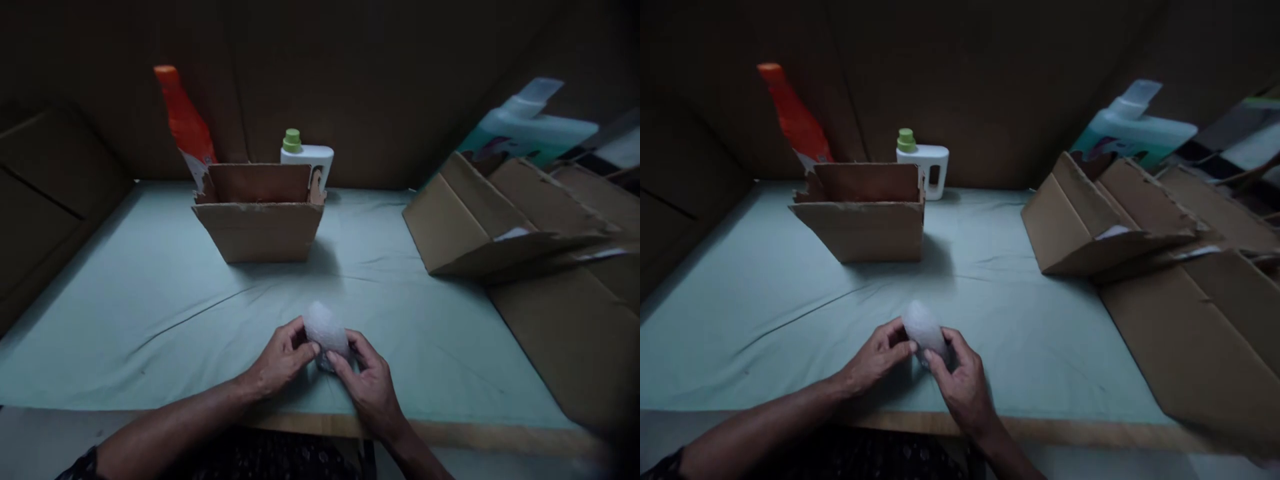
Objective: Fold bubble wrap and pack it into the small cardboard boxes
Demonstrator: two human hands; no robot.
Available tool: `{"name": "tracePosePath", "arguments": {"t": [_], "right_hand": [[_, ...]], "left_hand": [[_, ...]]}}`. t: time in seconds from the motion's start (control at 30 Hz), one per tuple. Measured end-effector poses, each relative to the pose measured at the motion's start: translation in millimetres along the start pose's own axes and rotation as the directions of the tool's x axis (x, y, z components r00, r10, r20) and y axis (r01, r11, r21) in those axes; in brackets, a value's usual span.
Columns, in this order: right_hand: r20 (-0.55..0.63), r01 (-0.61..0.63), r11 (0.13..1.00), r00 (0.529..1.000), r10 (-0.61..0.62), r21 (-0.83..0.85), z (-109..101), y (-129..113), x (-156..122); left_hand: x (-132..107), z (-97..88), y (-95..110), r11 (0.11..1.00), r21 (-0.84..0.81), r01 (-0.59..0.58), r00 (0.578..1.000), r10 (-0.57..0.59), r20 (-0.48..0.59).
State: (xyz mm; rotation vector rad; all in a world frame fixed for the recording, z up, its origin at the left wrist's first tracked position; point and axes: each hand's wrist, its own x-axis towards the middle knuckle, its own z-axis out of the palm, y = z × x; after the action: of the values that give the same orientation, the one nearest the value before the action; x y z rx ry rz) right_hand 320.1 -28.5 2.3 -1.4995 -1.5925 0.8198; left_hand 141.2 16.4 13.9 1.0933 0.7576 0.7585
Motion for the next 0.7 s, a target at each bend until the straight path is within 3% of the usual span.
{"name": "tracePosePath", "arguments": {"t": [0.13,0.23,0.37,0.4,0.47,0.53,0.63,0.7], "right_hand": [[0.128,0.059,0.998,0.99,-0.057,-0.011,-18,0,12],[0.278,0.11,0.994,0.954,-0.108,0.011,-34,-4,28],[0.565,0.214,0.975,0.797,-0.211,0.062,-32,-20,50],[0.598,0.237,0.969,0.766,-0.234,0.077,-30,-25,56],[0.614,0.258,0.963,0.748,-0.253,0.083,-28,-34,68],[0.601,0.276,0.96,0.758,-0.253,0.056,-35,-43,81],[0.503,0.346,0.938,0.816,-0.286,-0.028,-58,-52,102],[0.35,0.407,0.908,0.868,-0.353,-0.096,-77,-57,117]], "left_hand": [[-4,-11.4,-4,0.957,0.279,-0.08,0.994,0.098,-0.049],[-13,-23.8,-20,0.818,0.557,-0.143,0.986,0.168,0.006],[-17,-38.1,-29,0.649,0.693,-0.314,0.947,0.263,0.183],[-16,-43.1,-22,0.601,0.707,-0.372,0.926,0.291,0.241],[-12,-57.7,9,0.463,0.74,-0.488,0.863,0.379,0.333],[-3,-79.5,52,0.27,0.82,-0.505,0.79,0.527,0.313],[15,-119.2,110,0.032,0.971,-0.237,0.618,0.776,0.125],[26,-140.9,129,-0.027,0.996,-0.088,0.568,0.82,0.072]]}}
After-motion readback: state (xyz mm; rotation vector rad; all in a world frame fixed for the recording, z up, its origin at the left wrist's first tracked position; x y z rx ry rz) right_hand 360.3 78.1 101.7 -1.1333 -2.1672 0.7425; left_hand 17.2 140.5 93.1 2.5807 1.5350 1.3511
